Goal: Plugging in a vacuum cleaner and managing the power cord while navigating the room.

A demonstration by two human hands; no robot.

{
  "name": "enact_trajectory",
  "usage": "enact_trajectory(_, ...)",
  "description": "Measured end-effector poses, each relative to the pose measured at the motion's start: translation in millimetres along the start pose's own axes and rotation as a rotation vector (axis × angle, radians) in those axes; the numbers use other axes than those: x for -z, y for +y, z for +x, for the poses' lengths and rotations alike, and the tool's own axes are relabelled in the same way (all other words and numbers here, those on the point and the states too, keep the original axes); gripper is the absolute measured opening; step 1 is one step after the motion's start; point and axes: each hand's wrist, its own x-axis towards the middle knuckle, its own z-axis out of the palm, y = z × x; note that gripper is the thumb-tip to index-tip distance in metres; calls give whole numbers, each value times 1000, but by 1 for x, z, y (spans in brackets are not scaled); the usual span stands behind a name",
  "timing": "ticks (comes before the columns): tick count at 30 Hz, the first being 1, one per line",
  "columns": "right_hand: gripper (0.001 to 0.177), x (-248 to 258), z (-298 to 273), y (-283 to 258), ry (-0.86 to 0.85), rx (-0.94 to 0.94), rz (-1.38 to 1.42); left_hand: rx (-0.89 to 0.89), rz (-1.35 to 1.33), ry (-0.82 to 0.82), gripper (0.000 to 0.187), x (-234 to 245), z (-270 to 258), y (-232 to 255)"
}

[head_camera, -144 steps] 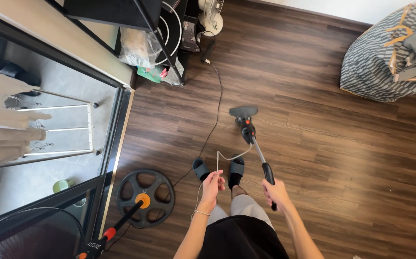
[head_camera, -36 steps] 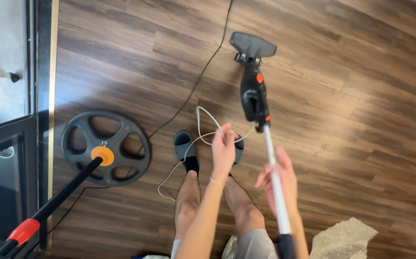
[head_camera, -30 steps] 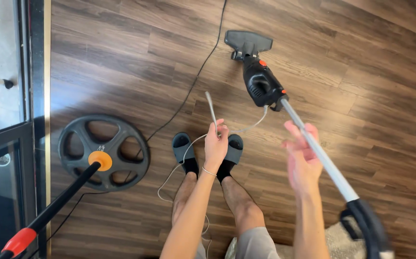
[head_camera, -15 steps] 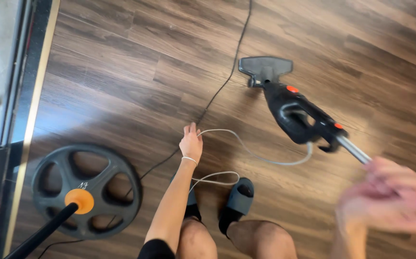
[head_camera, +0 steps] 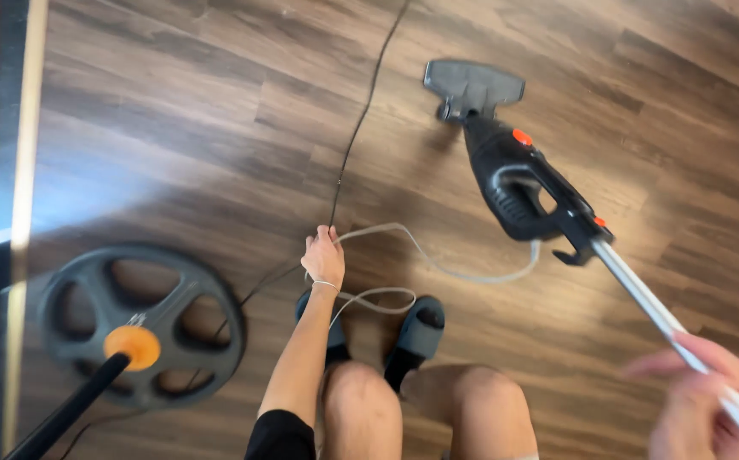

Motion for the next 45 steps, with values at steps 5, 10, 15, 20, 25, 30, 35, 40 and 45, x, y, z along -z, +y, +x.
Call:
enact_trajectory(5,40,-97,-69,-63,-124,-361,367,237,-131,6,25,114,-36,-3)
enact_trajectory(10,59,-74,-133,-23,-115,-894,948,373,-396,-133,31,185,-60,-15)
enact_trajectory(15,56,-41,-170,-20,-137,-1123,1028,315,-588,-71,31,212,-81,-19)
enact_trajectory(20,60,-44,-175,-111,-226,-1167,160,196,-710,-8,30,202,-111,-15)
enact_trajectory(25,59,2,-227,-67,-334,-1112,8,173,-760,-33,39,207,-114,-8)
enact_trajectory(30,63,9,-253,-32,-515,-943,-39,178,-844,-75,45,230,-117,3)
enact_trajectory(35,57,-85,-191,-130,-611,-1036,-32,209,-840,-129,57,248,-113,9)
enact_trajectory(40,52,-162,-128,-162,-667,-897,36,234,-850,-100,57,260,-98,9)
enact_trajectory(45,48,-182,-121,-194,-623,-986,60,222,-872,-16,51,264,-96,1)
